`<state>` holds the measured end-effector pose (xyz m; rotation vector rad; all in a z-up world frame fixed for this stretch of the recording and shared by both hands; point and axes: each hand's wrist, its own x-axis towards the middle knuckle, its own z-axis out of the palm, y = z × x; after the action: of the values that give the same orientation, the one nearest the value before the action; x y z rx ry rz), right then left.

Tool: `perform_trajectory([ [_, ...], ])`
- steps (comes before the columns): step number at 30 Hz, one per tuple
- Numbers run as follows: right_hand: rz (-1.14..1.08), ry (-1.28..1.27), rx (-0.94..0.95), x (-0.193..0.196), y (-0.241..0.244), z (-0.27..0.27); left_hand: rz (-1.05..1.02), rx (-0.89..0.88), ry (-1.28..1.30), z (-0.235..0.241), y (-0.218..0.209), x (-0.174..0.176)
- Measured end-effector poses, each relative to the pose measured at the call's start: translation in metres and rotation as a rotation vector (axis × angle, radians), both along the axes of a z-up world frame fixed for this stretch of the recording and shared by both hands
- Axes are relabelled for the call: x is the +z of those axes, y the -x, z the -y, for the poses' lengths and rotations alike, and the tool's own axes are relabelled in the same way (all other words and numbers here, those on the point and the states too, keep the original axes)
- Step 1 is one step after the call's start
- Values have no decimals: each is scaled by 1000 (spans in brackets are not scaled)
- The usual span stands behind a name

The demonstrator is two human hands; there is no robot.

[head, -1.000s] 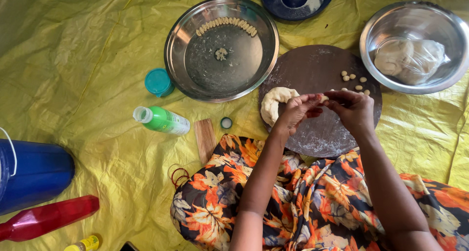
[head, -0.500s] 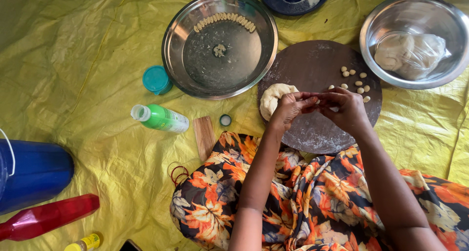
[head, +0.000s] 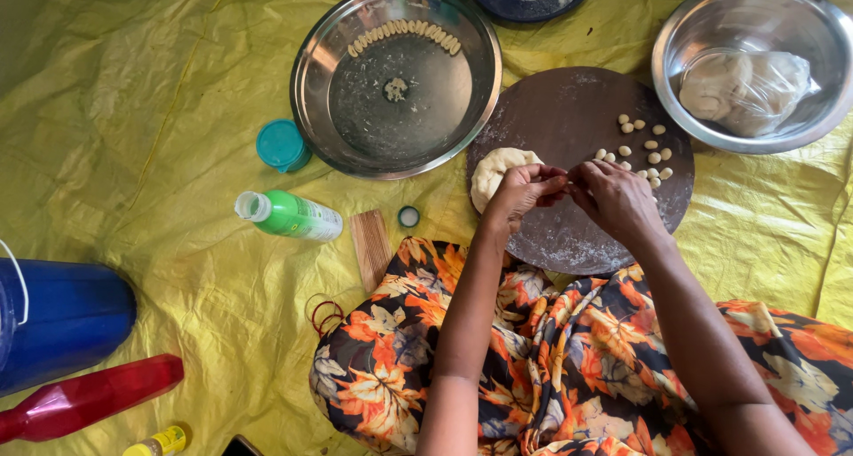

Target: The person sits on a yellow tarp and repeatedly pinches off small pieces of dough from a larger lump, rolls them into balls between their palms, and places them on a wooden board. Later, the person uses a wooden grooved tool to press patterns into the dough balls.

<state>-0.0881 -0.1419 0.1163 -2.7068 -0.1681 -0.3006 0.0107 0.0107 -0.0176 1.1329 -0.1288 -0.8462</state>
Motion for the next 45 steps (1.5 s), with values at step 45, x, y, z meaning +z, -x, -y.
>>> perform_trajectory([
  [45, -299, -703, -202, -90, -30, -15, 745, 417, -649, 15, -12, -50],
])
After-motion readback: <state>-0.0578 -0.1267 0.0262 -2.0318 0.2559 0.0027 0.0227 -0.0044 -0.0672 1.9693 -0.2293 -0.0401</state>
